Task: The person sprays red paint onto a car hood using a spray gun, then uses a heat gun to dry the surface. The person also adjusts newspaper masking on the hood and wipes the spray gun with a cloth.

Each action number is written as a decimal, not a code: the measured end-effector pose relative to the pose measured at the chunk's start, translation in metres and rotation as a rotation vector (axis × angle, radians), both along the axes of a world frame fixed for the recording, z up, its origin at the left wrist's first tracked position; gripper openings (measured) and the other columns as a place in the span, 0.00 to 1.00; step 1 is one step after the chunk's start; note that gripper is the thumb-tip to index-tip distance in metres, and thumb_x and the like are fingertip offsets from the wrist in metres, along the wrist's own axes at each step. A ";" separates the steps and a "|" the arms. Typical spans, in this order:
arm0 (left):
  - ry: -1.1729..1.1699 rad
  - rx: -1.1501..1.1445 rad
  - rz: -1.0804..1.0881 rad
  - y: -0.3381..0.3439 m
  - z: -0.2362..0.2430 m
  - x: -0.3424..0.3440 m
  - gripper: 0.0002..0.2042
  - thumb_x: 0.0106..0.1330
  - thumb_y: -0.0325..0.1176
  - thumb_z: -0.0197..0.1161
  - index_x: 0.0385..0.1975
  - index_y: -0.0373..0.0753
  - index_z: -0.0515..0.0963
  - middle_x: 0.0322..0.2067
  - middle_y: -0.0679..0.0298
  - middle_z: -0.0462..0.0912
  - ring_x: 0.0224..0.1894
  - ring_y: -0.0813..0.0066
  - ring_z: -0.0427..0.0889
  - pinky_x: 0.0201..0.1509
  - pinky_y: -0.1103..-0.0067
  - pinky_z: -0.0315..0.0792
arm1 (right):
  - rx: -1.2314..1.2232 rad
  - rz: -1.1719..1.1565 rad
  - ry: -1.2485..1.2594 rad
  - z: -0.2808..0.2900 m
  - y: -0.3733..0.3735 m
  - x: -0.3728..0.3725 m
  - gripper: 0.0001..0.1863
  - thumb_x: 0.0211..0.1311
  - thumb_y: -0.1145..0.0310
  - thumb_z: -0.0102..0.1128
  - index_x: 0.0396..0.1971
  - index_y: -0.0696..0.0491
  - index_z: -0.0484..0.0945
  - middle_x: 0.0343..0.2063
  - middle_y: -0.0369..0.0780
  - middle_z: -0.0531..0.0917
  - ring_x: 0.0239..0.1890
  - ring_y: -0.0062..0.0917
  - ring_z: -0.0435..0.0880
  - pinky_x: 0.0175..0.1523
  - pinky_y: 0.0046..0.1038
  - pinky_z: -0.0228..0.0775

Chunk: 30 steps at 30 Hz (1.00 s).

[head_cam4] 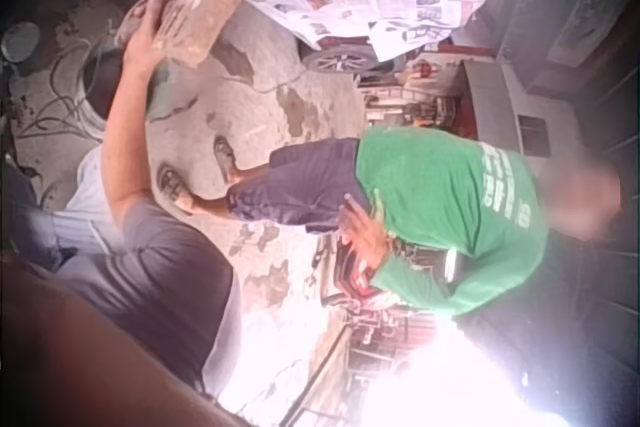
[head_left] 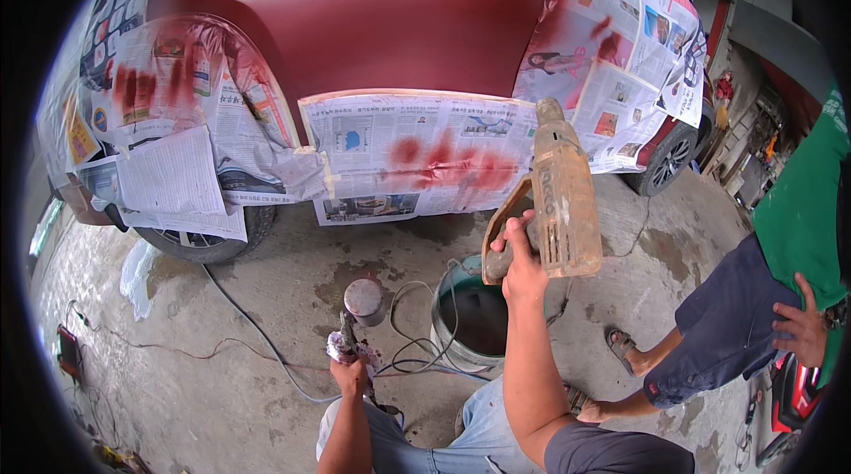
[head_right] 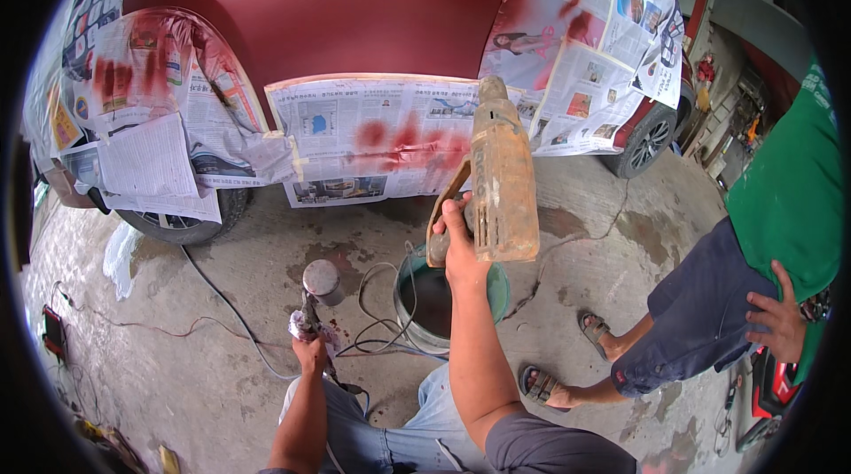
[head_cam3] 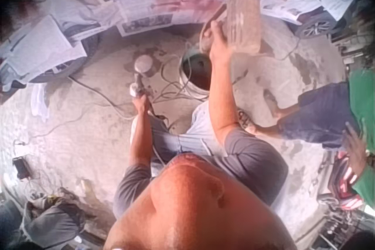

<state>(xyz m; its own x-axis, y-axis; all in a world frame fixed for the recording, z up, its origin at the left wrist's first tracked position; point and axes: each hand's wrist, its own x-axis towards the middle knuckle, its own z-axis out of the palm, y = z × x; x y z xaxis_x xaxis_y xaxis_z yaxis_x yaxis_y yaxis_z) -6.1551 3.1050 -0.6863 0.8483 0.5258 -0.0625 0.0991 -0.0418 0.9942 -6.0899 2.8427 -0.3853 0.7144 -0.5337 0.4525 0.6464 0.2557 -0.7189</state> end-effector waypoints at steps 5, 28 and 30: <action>0.033 0.006 -0.013 0.001 0.005 -0.002 0.11 0.47 0.27 0.65 0.31 0.33 0.77 0.25 0.67 0.80 0.27 0.75 0.76 0.34 0.75 0.72 | 0.013 0.050 -0.014 -0.002 0.000 -0.001 0.16 0.58 0.81 0.68 0.43 0.55 0.72 0.33 0.38 0.78 0.25 0.24 0.77 0.29 0.29 0.74; -0.006 0.009 -0.017 0.011 -0.018 0.000 0.09 0.48 0.25 0.62 0.30 0.34 0.76 0.24 0.69 0.78 0.26 0.76 0.75 0.32 0.76 0.71 | 0.033 -0.010 0.001 0.002 0.008 -0.003 0.14 0.60 0.80 0.66 0.43 0.57 0.73 0.35 0.37 0.78 0.24 0.22 0.76 0.28 0.28 0.73; -0.003 -0.005 -0.019 0.007 -0.012 -0.002 0.10 0.48 0.26 0.62 0.32 0.34 0.76 0.25 0.68 0.78 0.28 0.76 0.75 0.33 0.76 0.71 | 0.031 -0.004 -0.002 -0.001 0.007 -0.002 0.14 0.59 0.80 0.67 0.42 0.57 0.73 0.37 0.38 0.77 0.24 0.22 0.77 0.28 0.27 0.73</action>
